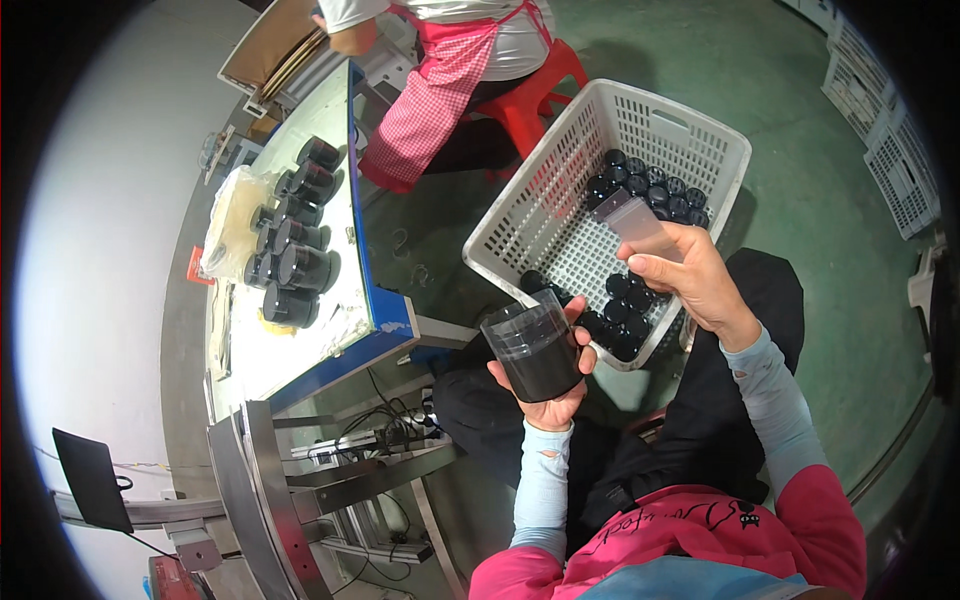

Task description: Assembling and inspecting black plastic jars or cosmetic containers at a production line.

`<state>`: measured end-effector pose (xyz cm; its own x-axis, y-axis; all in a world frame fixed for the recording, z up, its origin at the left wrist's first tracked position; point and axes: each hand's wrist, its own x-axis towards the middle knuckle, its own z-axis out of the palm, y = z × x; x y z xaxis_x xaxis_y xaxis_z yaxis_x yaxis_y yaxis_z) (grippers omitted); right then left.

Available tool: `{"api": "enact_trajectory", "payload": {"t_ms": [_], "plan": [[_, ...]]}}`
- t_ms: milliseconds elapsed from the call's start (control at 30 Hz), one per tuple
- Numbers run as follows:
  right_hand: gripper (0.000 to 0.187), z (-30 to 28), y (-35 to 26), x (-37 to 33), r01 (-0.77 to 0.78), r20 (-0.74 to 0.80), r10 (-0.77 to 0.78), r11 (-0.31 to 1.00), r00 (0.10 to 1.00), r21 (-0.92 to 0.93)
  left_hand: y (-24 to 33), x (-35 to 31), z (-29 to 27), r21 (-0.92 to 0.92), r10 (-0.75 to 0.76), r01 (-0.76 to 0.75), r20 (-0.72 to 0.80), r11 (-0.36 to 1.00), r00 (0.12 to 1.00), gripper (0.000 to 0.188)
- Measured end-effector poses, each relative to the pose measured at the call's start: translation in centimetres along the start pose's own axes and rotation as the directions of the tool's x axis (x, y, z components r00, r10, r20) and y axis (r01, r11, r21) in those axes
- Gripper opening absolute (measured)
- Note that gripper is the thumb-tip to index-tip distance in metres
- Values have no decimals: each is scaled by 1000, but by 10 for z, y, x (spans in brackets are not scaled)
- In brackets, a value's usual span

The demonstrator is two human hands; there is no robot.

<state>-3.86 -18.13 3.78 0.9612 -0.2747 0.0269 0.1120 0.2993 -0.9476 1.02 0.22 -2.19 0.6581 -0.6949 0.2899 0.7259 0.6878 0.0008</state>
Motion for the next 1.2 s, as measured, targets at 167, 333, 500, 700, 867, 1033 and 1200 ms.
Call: {"api": "enact_trajectory", "payload": {"t_ms": [167, 333, 500, 700, 867, 1033, 1200], "plan": [[23, 4, 0, -1, 64, 54, -61, 997, 997, -53, 1, -1, 0, -62, -91, 87, -73, 994, 993, 99], [23, 20, -4, 7, 113, 153, -104, 992, 983, -57, -8, -4, 3, 68, -3, 15, -172, 998, 985, 100], [20, 28, 4, 15, 152, 288, -158, 987, 945, 44, -5, -10, -5, 81, -53, 62, -108, 995, 993, 97], [11, 27, 5, 16, 175, 354, -165, 985, 921, 4, 0, -15, -15, 122, -82, 94, -99, 988, 992, 97], [18, 25, 8, 16, 170, 356, -146, 985, 923, -38, -5, -9, -5, 51, -107, 110, -45, 993, 993, 98], [18, 26, 8, 16, 162, 342, -134, 985, 930, -56, -9, -7, 1, 37, -77, 80, -74, 996, 994, 98], [18, 26, 9, 15, 182, 345, -157, 983, 925, -40, -9, -9, 1, 84, -10, 23, -151, 996, 989, 97]]}}
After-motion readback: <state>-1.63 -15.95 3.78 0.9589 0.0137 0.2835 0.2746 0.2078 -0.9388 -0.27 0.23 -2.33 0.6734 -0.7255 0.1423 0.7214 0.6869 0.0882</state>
